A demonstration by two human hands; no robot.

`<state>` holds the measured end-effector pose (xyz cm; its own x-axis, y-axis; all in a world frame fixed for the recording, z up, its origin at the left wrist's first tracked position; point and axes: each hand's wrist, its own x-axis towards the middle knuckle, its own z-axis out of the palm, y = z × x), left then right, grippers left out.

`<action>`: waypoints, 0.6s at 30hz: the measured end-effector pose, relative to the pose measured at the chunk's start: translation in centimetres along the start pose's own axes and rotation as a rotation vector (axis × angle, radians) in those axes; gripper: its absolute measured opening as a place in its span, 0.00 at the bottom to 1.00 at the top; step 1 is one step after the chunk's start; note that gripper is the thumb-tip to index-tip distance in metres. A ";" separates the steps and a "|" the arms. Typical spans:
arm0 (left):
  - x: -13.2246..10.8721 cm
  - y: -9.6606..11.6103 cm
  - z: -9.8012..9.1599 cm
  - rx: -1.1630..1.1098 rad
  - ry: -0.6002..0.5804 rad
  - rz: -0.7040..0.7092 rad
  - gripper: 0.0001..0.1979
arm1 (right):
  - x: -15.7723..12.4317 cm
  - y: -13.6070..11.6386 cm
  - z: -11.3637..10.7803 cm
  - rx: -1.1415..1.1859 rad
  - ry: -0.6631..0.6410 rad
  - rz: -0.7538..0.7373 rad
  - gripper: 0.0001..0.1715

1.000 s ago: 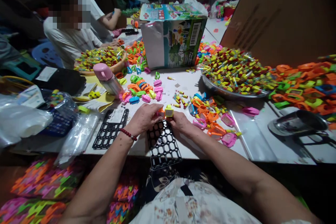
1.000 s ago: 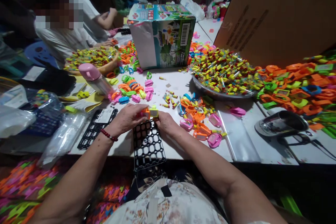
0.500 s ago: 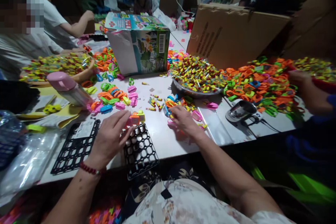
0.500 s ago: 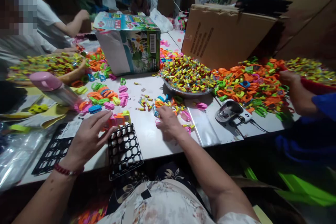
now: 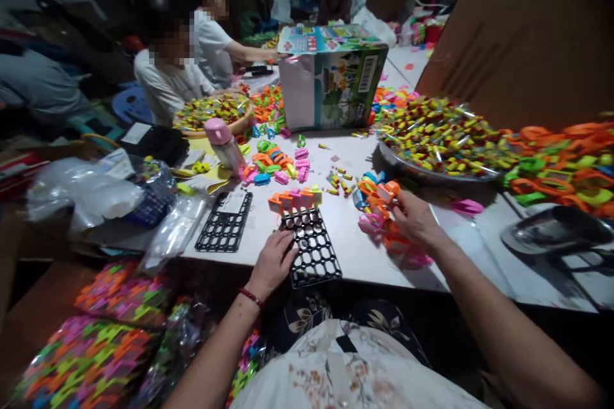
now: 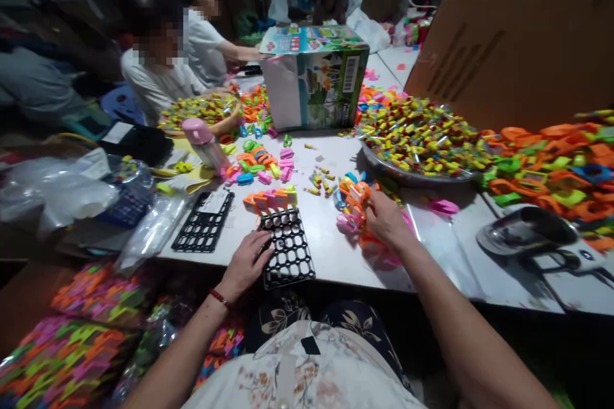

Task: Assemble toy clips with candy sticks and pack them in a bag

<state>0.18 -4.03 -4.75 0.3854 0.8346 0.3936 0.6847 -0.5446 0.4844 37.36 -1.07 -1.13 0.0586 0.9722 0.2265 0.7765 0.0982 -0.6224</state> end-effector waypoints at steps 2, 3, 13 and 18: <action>-0.1 0.3 0.7 -0.036 0.030 -0.013 0.14 | -0.9 -3.3 3.4 0.324 -0.105 0.075 0.13; -0.2 0.4 1.0 -0.050 0.046 -0.020 0.13 | -1.4 -5.1 5.3 0.489 -0.160 0.102 0.14; -0.9 0.6 2.0 -0.027 0.090 -0.012 0.09 | -0.2 -14.1 15.2 0.378 -0.295 -0.167 0.08; -0.9 0.8 2.1 0.027 0.110 0.001 0.08 | 0.4 -13.9 15.5 0.253 -0.329 -0.228 0.09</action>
<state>1.62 -5.05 -6.35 0.3169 0.8188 0.4787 0.7010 -0.5422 0.4633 16.86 1.20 -3.95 -0.3298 0.9313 0.1545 0.5670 0.3262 -0.7564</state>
